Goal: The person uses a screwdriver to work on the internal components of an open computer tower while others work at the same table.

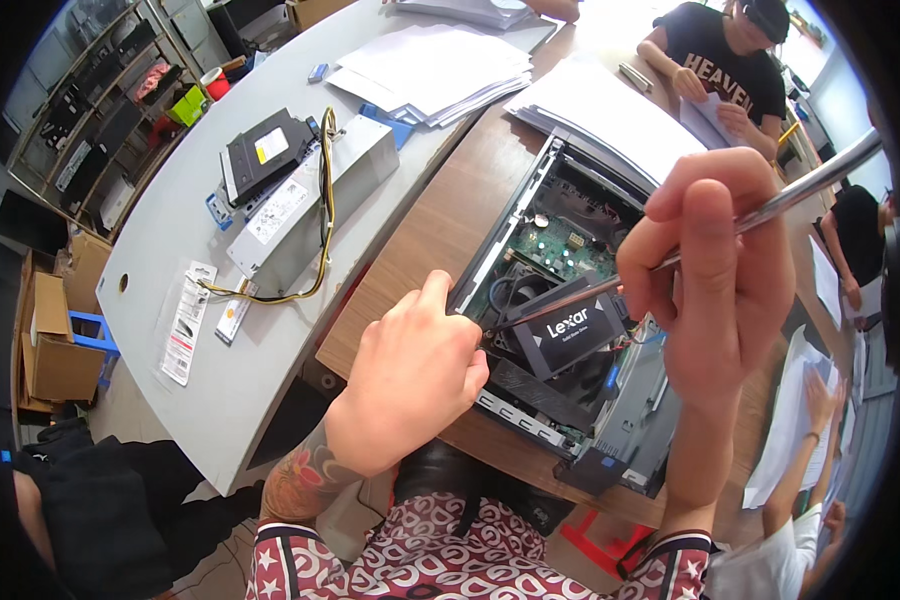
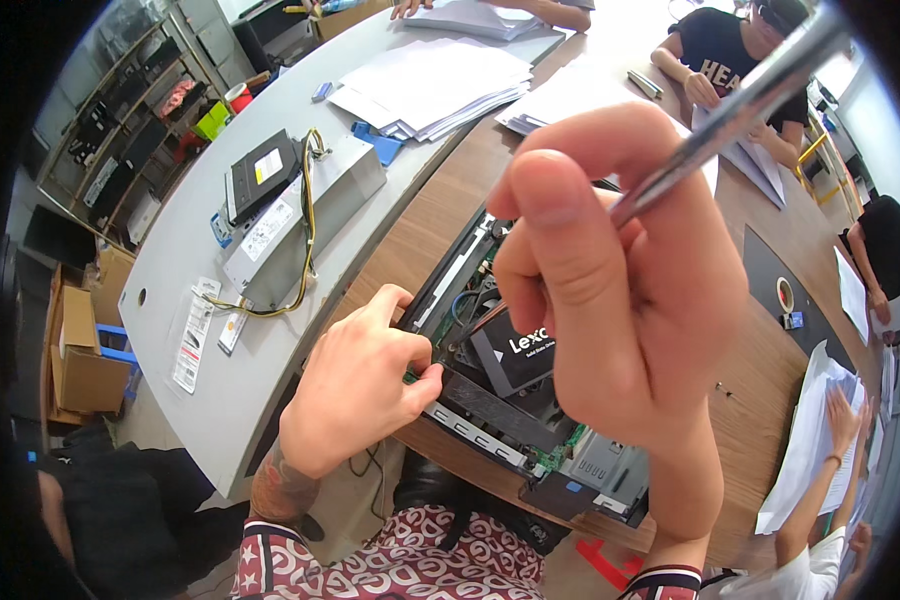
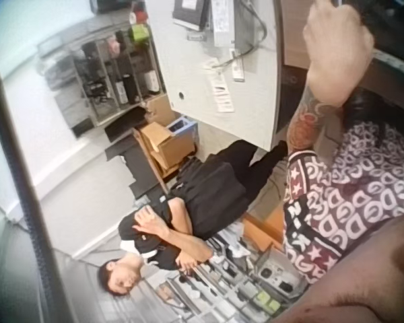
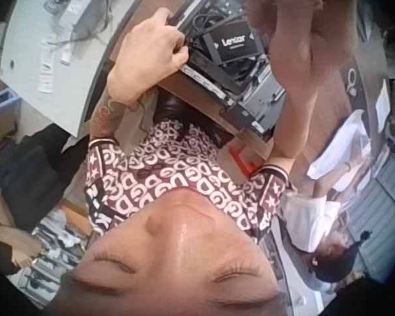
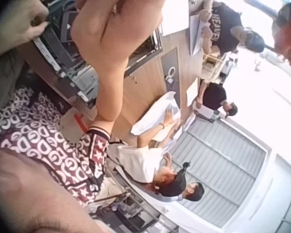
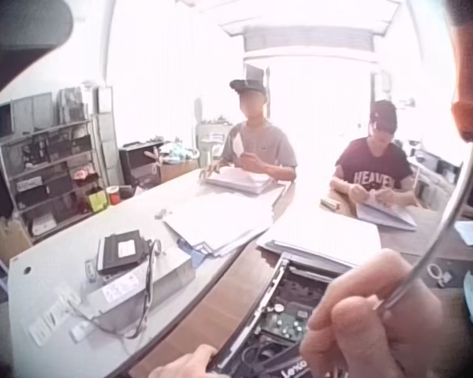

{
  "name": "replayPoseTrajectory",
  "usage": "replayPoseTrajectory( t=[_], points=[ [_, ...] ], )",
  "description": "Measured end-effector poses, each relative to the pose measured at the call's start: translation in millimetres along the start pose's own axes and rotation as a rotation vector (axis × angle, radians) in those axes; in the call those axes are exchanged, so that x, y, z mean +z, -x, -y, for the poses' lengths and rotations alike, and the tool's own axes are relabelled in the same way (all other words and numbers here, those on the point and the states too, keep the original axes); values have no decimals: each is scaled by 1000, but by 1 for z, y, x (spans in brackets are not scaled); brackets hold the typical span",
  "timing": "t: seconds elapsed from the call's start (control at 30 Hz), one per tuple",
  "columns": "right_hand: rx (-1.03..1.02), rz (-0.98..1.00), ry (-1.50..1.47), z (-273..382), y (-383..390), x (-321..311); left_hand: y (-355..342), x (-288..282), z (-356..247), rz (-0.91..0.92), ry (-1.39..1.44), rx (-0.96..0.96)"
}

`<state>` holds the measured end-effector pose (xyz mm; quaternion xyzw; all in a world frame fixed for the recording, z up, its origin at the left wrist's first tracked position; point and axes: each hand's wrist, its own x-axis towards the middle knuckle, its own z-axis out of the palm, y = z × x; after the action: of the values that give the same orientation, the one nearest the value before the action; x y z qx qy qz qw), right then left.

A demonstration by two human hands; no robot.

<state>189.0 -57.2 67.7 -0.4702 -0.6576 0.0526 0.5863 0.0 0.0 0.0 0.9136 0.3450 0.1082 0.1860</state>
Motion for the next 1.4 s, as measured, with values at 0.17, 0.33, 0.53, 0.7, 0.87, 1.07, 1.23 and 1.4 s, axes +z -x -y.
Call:
replayPoseTrajectory(
  t=[0.17,0.33,0.53,0.7,0.87,1.07,1.23,1.4],
  points=[
    [7,5,-36,4,0,2,5,2,1,-78,84,9],
    [10,20,-31,4,2,1,6,4,5,-107,118,33],
    [30,53,-8,8,-1,-1,8,6,-1,-143,125,40],
    [56,29,-71,10,0,4,14,10,-1,-141,129,-9],
    [204,22,-21,21,3,4,19,13,0,-253,196,-27],
    [161,32,-7,17,5,6,24,-7,11,-166,365,-72],
    [48,32,-5,10,11,3,30,-12,33,-187,504,14],
    [17,90,-15,8,13,-1,28,-15,55,-284,476,281]
  ],
)
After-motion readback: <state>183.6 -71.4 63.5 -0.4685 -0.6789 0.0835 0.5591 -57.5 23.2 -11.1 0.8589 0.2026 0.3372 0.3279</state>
